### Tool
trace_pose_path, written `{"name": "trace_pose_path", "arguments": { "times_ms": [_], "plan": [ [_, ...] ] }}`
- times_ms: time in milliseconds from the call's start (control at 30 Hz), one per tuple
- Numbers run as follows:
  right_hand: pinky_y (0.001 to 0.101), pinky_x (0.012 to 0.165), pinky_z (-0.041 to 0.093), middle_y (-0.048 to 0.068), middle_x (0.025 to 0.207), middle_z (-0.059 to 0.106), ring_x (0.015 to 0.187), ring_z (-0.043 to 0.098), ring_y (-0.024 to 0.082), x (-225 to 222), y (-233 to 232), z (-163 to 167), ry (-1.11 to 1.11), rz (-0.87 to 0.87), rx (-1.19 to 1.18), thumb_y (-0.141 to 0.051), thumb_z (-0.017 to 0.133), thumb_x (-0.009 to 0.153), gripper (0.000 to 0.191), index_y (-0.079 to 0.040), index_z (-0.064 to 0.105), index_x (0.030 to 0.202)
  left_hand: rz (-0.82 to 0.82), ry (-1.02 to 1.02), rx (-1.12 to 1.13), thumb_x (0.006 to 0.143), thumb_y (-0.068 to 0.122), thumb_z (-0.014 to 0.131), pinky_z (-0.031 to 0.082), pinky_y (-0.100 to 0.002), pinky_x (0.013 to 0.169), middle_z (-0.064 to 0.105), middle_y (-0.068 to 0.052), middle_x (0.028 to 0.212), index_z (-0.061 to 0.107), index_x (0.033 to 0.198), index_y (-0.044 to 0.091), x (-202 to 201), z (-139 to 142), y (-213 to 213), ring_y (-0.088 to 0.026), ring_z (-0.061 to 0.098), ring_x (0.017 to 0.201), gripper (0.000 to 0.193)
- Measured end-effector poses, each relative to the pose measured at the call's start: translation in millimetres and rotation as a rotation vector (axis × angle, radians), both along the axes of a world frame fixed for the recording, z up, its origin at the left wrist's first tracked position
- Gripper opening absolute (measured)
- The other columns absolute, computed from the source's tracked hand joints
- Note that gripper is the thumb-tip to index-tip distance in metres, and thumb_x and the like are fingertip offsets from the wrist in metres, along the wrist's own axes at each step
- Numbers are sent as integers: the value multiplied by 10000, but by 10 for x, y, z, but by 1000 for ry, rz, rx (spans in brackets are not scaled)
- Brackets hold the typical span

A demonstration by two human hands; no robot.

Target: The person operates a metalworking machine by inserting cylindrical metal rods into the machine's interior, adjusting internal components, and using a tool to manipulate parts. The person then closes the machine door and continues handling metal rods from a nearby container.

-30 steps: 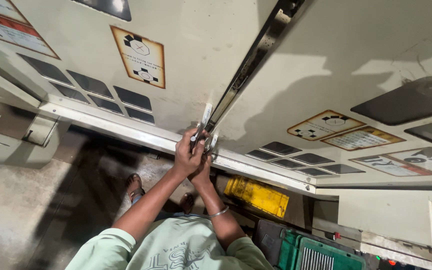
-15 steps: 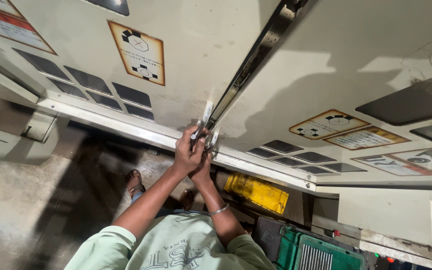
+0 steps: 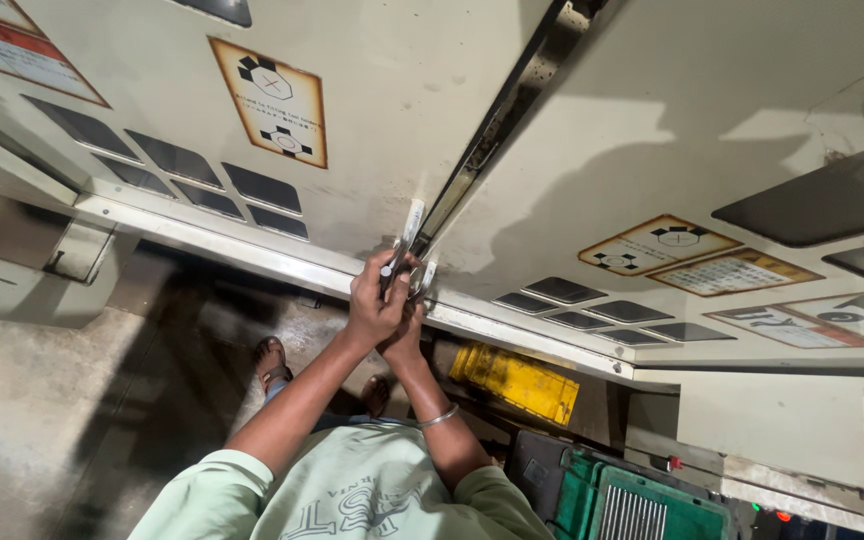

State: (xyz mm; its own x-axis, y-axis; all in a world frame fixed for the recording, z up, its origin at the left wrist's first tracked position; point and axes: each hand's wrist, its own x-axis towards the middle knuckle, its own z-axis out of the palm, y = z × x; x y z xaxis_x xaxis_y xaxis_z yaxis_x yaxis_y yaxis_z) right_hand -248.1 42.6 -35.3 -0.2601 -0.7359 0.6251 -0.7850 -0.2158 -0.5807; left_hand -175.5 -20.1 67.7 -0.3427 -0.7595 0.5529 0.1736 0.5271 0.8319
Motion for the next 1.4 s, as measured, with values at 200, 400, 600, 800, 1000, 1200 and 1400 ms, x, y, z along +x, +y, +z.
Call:
{"name": "trace_pose_path", "arguments": {
  "times_ms": [200,400,600,800,1000,1200,1400],
  "plan": [
    [541,1031,443,95,1086,706,1102,666,315,-11,3,-20,61,-5,0,-171,754,898,287,-58,656,1143,7,5,-15,1033,55,570,621,-340,776,742,-173,1070,506,1294,-29,0,17,-3,-253,777,925,282],
    [551,1029,430,100,1084,702,1103,659,317,-27,-8,-9,102,-13,-1,-187,751,893,310,-50,650,1151,0,25,-6,1029,41,578,608,-352,834,736,-184,1093,505,1292,-34,-5,57,1,-273,770,980,283],
    [540,1001,446,87,1054,704,1079,664,308,-28,-17,-1,75,-6,21,-190,755,899,281,-56,649,1122,0,25,-20,1028,30,573,605,-353,845,733,-183,1094,510,1291,-32,2,77,-2,-271,767,984,277],
    [531,995,459,95,1062,693,1070,656,314,-24,-22,-17,38,1,9,-178,754,914,278,-44,644,1132,3,18,-24,1032,41,583,614,-338,794,732,-179,1087,516,1281,-34,-13,51,-10,-248,768,947,268],
    [534,993,452,98,1079,698,1073,665,311,-20,-16,-3,46,-7,-9,-172,757,903,303,-45,642,1153,13,11,-20,1025,39,587,606,-342,798,734,-176,1084,519,1278,-37,-5,61,-4,-248,765,938,273],
    [538,1009,449,93,1074,704,1066,678,307,-29,-13,23,48,-1,-24,-178,755,897,318,-52,640,1166,9,24,-8,1036,52,587,601,-342,809,737,-168,1089,523,1288,-35,-5,79,6,-247,764,944,274],
    [538,1018,450,92,1069,715,1068,682,308,-41,-23,13,70,-14,-12,-183,756,901,301,-57,650,1153,41,3,-10,1035,75,605,599,-344,797,730,-173,1087,531,1296,-33,-13,37,5,-259,765,940,293]
  ]
}}
